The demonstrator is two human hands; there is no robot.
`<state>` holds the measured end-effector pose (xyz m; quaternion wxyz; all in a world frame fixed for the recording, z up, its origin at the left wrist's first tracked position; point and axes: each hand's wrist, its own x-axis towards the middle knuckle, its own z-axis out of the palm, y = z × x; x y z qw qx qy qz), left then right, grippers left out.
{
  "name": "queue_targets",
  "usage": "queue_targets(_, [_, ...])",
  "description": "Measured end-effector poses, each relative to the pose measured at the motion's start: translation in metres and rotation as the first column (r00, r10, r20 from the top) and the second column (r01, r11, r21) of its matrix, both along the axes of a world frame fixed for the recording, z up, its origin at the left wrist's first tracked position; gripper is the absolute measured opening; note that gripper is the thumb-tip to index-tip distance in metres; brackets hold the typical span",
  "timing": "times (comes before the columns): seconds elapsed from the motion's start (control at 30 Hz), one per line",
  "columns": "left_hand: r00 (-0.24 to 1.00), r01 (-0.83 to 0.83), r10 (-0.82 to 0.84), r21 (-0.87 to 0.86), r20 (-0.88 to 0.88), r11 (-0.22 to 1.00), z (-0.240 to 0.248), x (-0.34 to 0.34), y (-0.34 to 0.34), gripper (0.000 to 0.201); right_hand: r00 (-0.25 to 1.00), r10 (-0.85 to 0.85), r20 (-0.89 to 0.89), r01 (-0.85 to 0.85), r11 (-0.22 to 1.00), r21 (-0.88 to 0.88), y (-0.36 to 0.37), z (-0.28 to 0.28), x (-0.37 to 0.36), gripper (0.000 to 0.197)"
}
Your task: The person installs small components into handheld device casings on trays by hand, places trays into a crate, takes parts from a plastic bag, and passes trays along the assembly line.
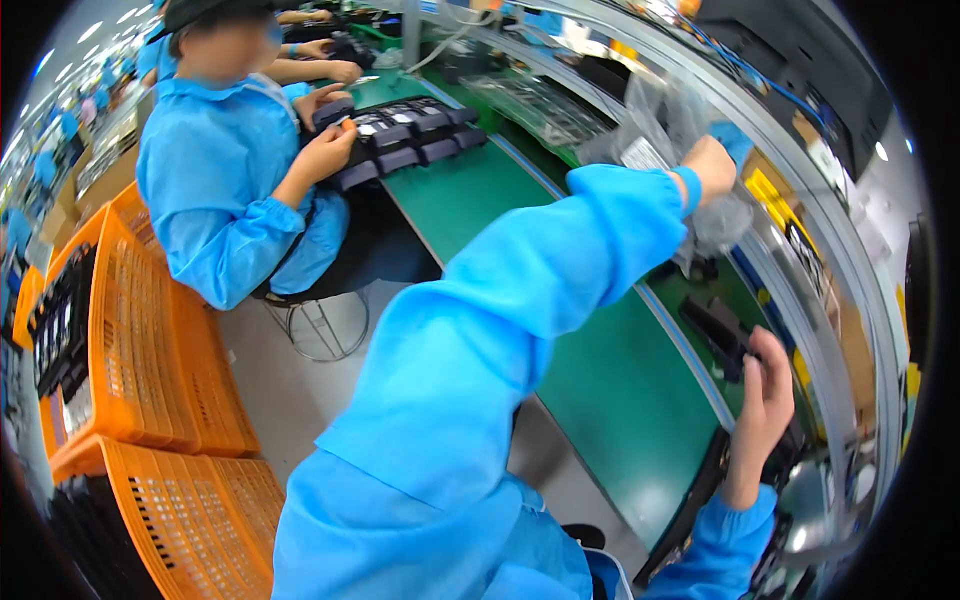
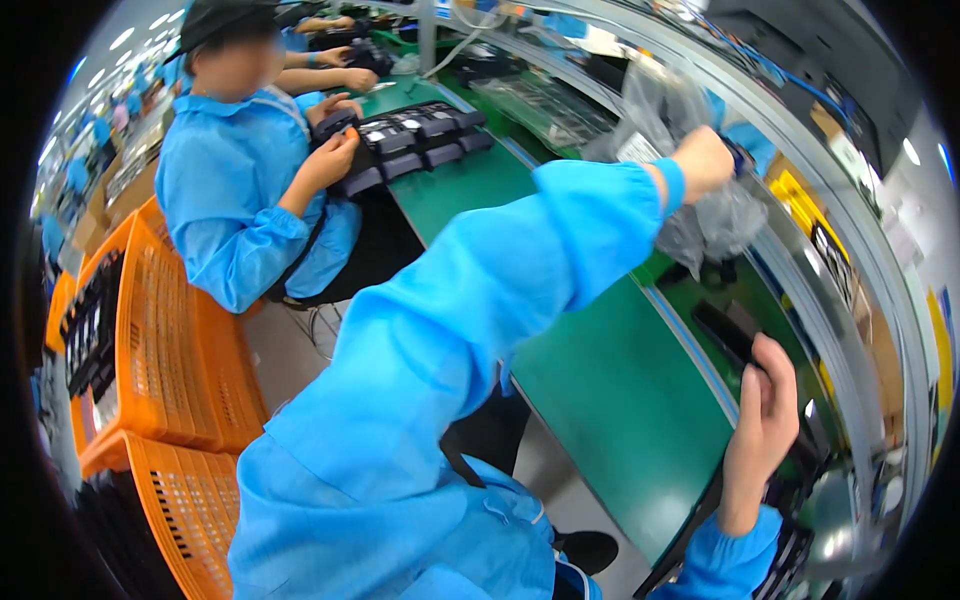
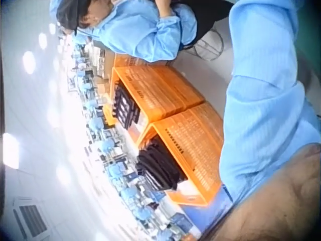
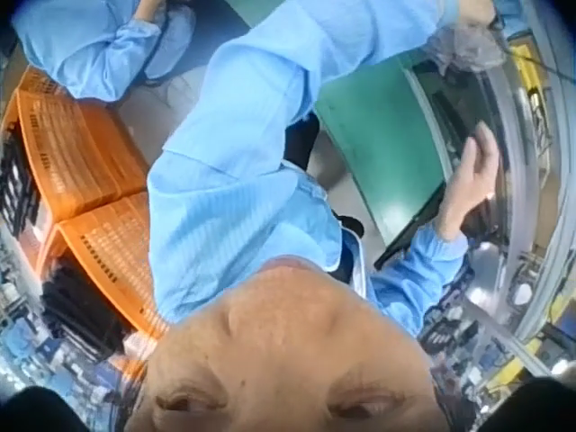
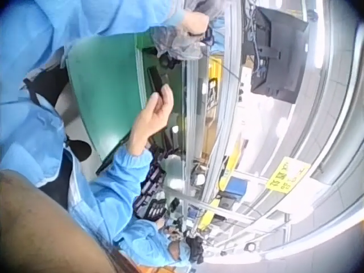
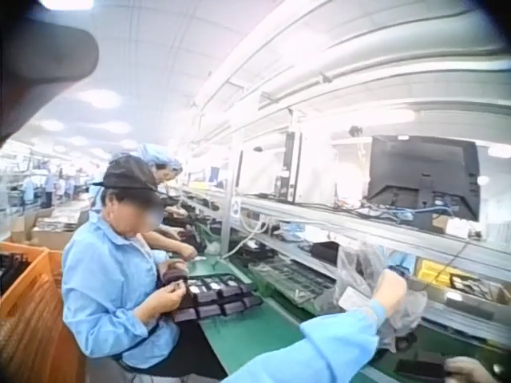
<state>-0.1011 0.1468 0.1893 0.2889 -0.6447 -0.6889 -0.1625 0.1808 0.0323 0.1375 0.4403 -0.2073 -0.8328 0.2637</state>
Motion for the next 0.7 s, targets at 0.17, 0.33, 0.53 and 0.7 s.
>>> queue_targets(0.17, [0.914,-0.029,0.009,0.043,0.405,0.999,-0.011,-0.022,0.015,0.019,0.947,-0.155,0.281,0.034,0.919,0.393,0.095,0.021,-0.092,0.046])
queue_targets(0.33, [0.935,-0.178,0.241,-0.246,0.258,0.953,-0.006,-0.054,0.027,0.029,0.931,-0.163,0.327,-0.111,0.727,0.677,0.15,0.02,-0.155,0.063])
queue_targets(0.53, [0.971,-0.176,0.21,-0.247,0.118,0.953,-0.004,-0.063,0.07,0.029,0.944,-0.176,0.281,-0.068,0.726,0.685,0.178,0.021,-0.172,0.032])
queue_targets(0.7, [0.561,-0.578,0.559,-0.195,0.61,0.793,-0.042,-0.121,0.101,0.028,0.987,-0.071,0.142,-0.059,0.665,0.745,0.137,0.05,-0.208,0.015])
